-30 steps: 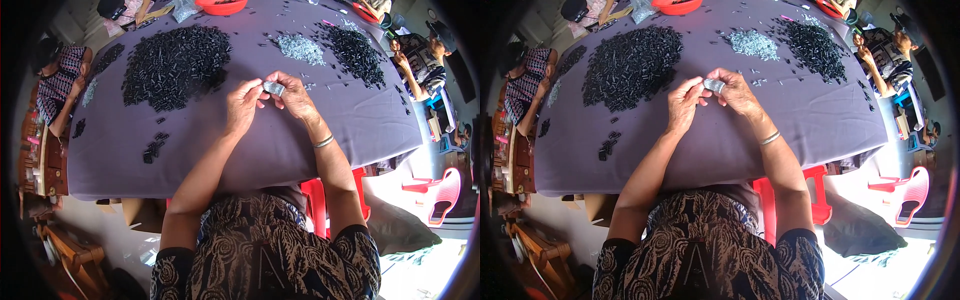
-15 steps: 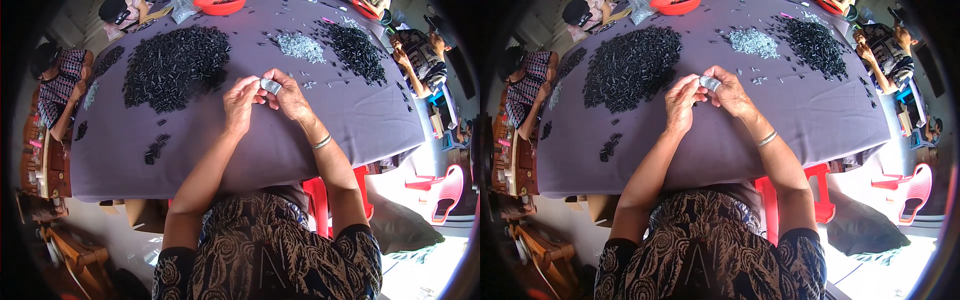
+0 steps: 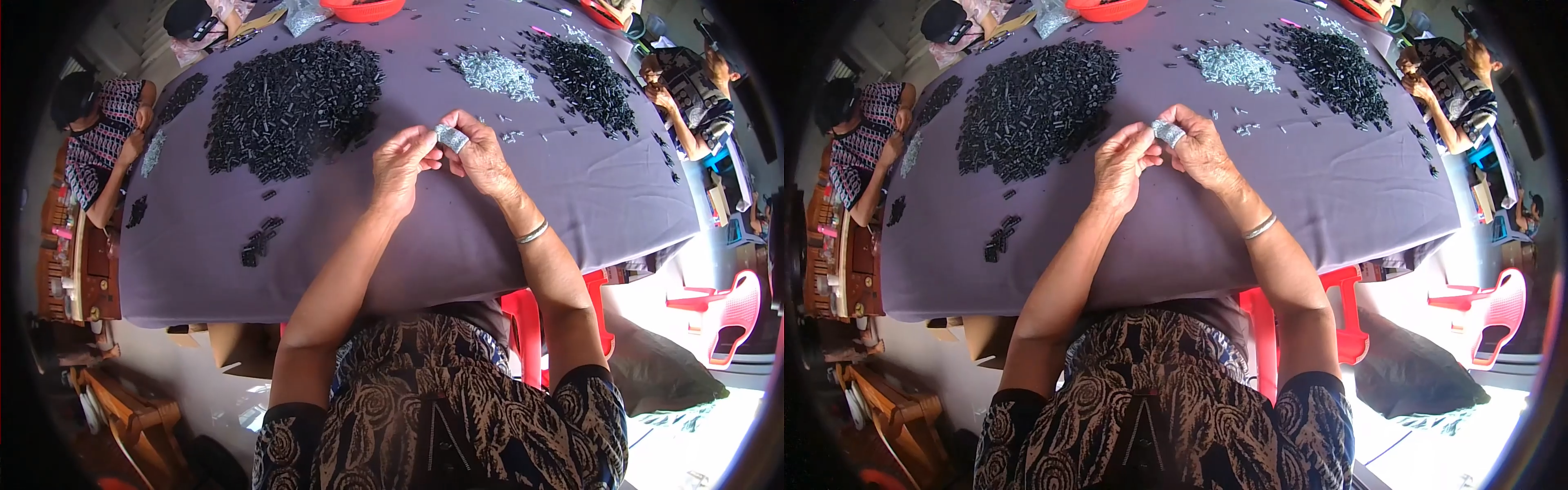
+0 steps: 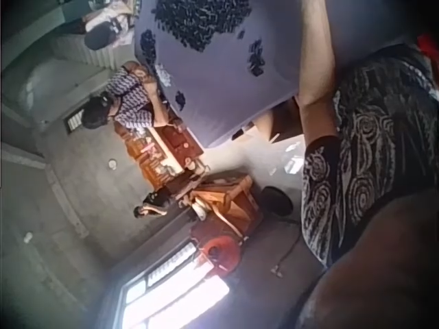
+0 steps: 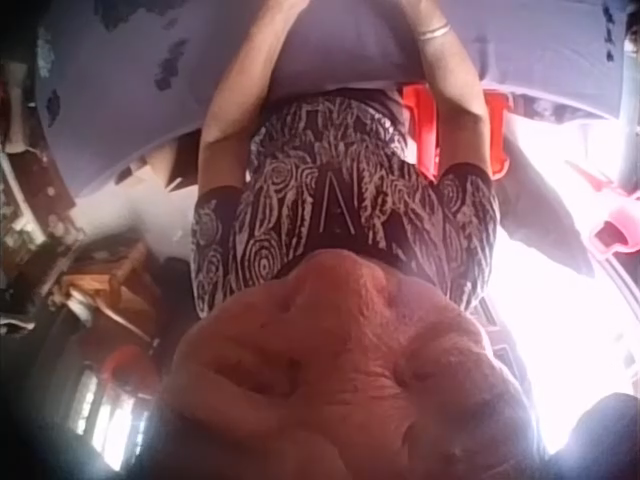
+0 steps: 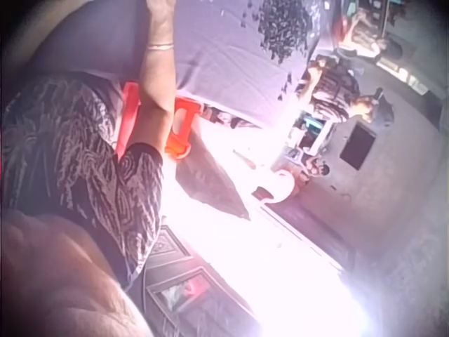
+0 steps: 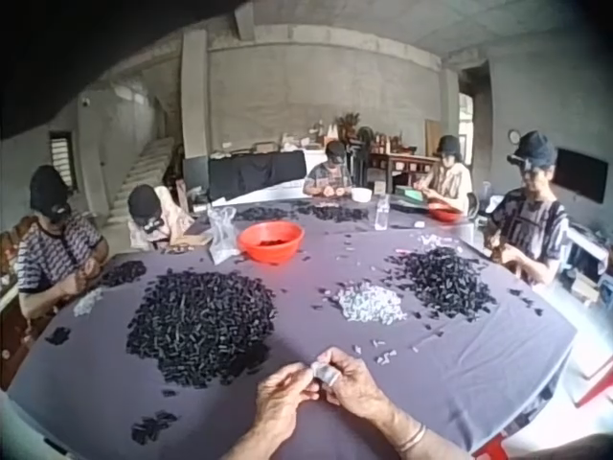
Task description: Sort small black components and place them into a small plastic bag.
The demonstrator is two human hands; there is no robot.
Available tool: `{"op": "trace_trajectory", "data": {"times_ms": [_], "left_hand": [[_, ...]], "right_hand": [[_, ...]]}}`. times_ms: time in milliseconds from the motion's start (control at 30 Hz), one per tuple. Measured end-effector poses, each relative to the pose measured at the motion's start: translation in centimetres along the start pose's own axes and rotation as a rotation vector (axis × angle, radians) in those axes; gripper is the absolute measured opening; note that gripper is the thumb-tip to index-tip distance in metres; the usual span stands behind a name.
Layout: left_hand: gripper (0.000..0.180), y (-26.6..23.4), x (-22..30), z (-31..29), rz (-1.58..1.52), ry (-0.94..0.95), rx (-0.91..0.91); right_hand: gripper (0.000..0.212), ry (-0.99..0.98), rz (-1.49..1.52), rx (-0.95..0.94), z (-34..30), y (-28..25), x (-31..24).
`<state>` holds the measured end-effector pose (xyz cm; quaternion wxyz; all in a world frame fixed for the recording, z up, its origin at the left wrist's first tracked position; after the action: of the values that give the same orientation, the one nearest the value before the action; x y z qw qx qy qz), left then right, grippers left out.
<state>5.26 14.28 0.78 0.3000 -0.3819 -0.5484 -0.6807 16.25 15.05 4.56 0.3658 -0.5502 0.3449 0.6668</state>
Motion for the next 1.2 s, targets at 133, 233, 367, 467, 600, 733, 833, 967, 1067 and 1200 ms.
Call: {"op": "trace_trajectory", "data": {"times_ms": [133, 233, 367, 467, 600, 733, 833, 967, 1067, 1200], "left_hand": [[0.015, 0.5, -0.9, 0.3, -0.018, -0.065, -0.119], [0.016, 0.6, -0.7, 0.3, 0.028, -0.063, -0.15], [0.014, 1.6, 0.9, 0.2, 0.179, 0.039, -0.225], [0.011, 1.7, 1.1, 0.1, 0.248, 0.068, -0.238], [0.008, 2.8, 3.2, -0.2, 0.686, 0.363, -0.288], [0.008, 2.9, 3.5, -0.3, 1.098, 0.486, -0.293], [0.009, 3.3, 4.0, -0.7, 1.211, 0.539, -0.256], [0.009, 3.8, 4.4, -1.0, 1.355, 0.502, -0.231], [0.008, 4.2, 4.3, -1.2, 1.399, 0.487, -0.229], [0.005, 4.6, 4.7, -1.6, 1.378, 0.508, -0.216]], "right_hand": [[0.015, 0.109, 0.188, -0.066, -0.1, 0.7, 0.8], [0.015, 0.16, 0.296, -0.104, -0.2, 1.1, 1.3], [0.015, 0.189, 0.301, -0.134, -0.2, 1.0, 1.4], [0.014, 0.197, 0.261, -0.127, -0.4, 1.0, 0.9], [0.013, 0.218, 0.402, -0.139, -0.1, 0.3, 2.8], [0.011, 0.256, 0.293, -0.14, 0.0, 0.2, 3.2], [0.012, 0.252, 0.22, -0.099, 0.1, 0.1, 3.0], [0.014, 0.216, 0.142, -0.044, 0.1, -0.2, 2.4], [0.013, 0.21, -0.042, -0.034, -0.1, -0.5, 1.7], [0.012, 0.191, 0.13, -0.048, 0.0, -0.5, 2.2]]}}
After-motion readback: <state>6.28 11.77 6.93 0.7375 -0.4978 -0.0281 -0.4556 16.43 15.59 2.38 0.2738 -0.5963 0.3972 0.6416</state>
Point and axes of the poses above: each hand's wrist, its own z-axis towards the middle knuckle, its own y-axis out of the palm, x = y × z, the point moved 9 cm from there along z, towards the middle knuckle, and after that the axes turned 12 degrees about -x, right-handed, at the moved point
